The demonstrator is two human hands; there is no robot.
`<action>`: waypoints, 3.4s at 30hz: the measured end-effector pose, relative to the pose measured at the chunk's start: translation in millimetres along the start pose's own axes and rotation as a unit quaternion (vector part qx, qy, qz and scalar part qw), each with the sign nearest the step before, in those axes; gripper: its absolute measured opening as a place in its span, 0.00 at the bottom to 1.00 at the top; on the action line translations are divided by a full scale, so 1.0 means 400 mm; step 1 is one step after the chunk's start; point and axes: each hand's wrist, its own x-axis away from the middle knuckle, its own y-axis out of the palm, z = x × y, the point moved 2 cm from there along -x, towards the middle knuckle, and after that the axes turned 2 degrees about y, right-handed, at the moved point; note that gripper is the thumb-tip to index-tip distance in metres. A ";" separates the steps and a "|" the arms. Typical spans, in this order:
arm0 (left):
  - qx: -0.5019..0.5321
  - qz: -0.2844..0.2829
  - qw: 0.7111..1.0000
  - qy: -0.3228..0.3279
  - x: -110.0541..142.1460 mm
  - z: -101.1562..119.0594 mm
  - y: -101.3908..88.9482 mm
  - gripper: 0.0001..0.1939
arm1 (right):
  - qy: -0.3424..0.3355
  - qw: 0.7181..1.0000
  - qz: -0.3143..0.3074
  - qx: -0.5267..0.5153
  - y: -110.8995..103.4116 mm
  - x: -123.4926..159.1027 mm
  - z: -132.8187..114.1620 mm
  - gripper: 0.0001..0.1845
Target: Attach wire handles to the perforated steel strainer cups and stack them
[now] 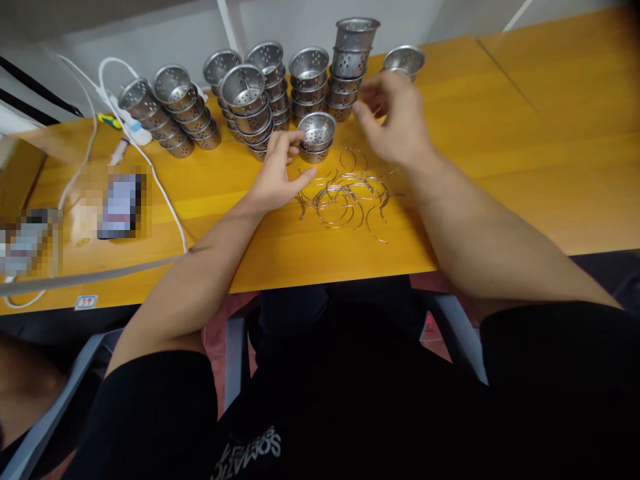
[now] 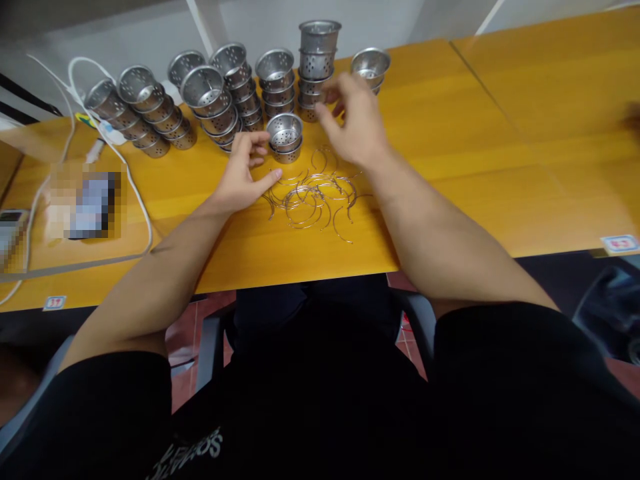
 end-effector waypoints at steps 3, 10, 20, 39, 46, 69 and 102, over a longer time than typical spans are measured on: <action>0.020 -0.034 0.999 0.019 0.001 0.049 -0.003 0.24 | 0.056 0.995 0.059 0.058 -0.051 -0.038 0.076 0.32; 0.006 -0.067 0.998 0.022 0.004 0.083 -0.011 0.23 | 0.166 0.980 0.056 0.098 -0.099 -0.061 0.178 0.37; 0.005 -0.062 0.998 -0.020 -0.002 0.093 -0.022 0.22 | 0.163 0.977 0.114 0.073 -0.074 -0.069 0.181 0.41; 0.012 -0.069 0.997 -0.016 -0.002 0.096 -0.024 0.21 | 0.158 0.979 0.094 0.086 -0.047 -0.068 0.178 0.43; 0.024 -0.065 0.998 -0.001 0.000 0.079 -0.020 0.21 | 0.131 0.988 0.081 0.026 -0.030 -0.095 0.240 0.37; 0.023 -0.111 0.992 -0.056 0.006 0.088 -0.025 0.26 | 0.070 0.986 0.152 -0.001 -0.030 -0.078 0.220 0.26; 0.026 -0.060 0.998 -0.012 -0.005 0.061 0.003 0.46 | 0.006 0.973 -0.207 -0.102 -0.024 0.063 -0.165 0.49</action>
